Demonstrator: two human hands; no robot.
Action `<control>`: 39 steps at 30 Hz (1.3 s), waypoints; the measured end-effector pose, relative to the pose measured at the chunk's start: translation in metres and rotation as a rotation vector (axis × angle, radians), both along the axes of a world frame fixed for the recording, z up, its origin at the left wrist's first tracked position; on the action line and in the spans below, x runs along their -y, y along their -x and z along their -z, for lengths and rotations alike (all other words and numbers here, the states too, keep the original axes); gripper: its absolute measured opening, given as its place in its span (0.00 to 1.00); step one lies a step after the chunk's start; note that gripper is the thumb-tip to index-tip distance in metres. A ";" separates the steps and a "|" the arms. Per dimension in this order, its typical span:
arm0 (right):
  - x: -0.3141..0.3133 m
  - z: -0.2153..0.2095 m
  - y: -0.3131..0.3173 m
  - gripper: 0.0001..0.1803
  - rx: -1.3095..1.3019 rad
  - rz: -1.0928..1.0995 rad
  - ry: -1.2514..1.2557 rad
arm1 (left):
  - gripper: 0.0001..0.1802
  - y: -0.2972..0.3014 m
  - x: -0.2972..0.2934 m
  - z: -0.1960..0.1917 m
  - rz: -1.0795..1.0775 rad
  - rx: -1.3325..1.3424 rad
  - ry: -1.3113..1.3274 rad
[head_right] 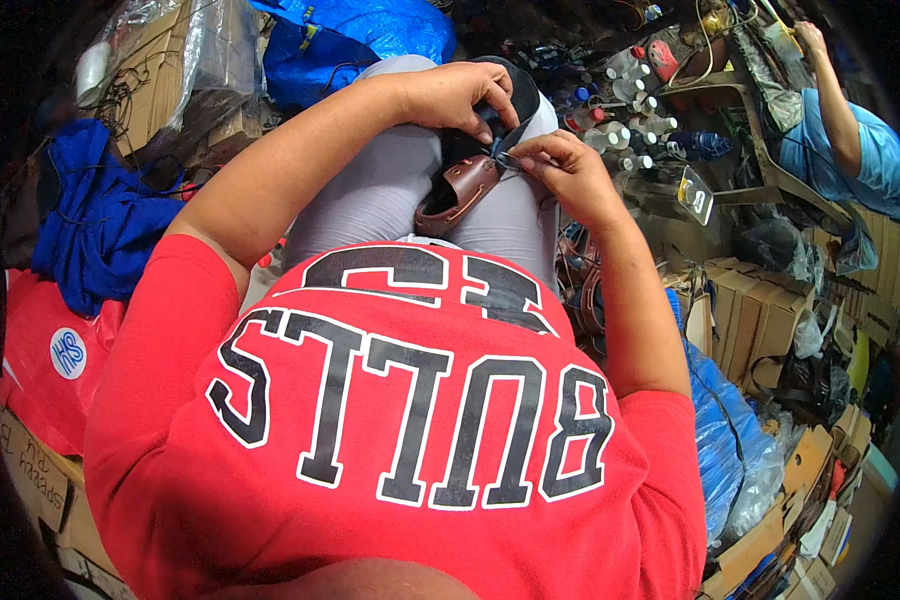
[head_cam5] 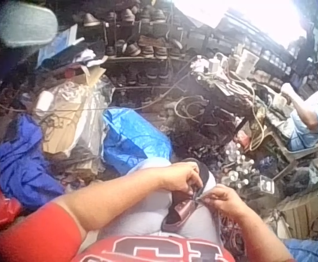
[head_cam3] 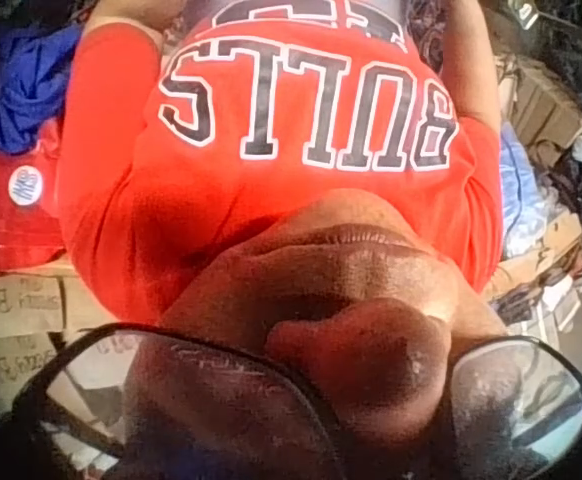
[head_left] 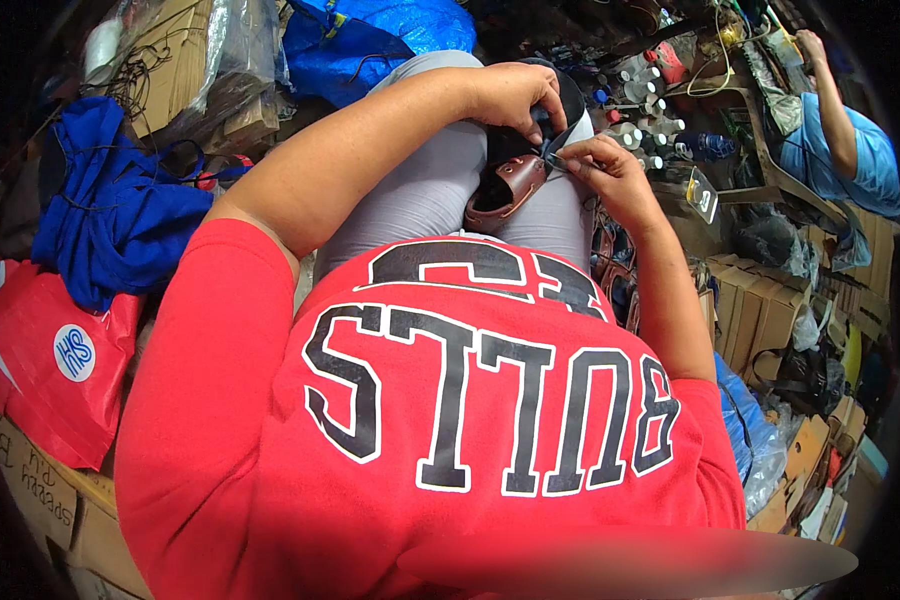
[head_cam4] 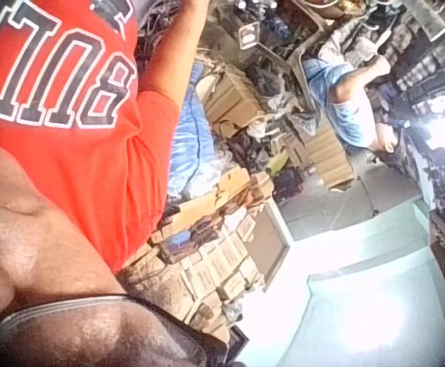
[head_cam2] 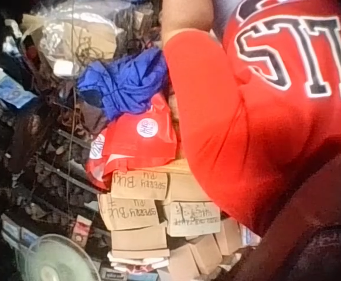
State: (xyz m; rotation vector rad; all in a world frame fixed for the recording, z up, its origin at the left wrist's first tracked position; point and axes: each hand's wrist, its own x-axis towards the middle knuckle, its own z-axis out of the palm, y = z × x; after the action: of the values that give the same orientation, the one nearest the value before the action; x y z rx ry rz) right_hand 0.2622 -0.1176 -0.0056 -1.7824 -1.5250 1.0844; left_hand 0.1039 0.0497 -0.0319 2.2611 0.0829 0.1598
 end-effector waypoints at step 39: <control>-0.003 0.001 0.004 0.15 0.294 -0.094 -0.144 | 0.10 0.063 0.041 -0.002 -0.450 0.166 -0.321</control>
State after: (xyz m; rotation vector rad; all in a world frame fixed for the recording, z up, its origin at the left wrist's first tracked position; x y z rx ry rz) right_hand 0.2583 -0.1149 -0.0061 -1.8463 -1.8271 0.7560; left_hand 0.0411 0.0089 -0.0303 2.5047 0.5098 0.6369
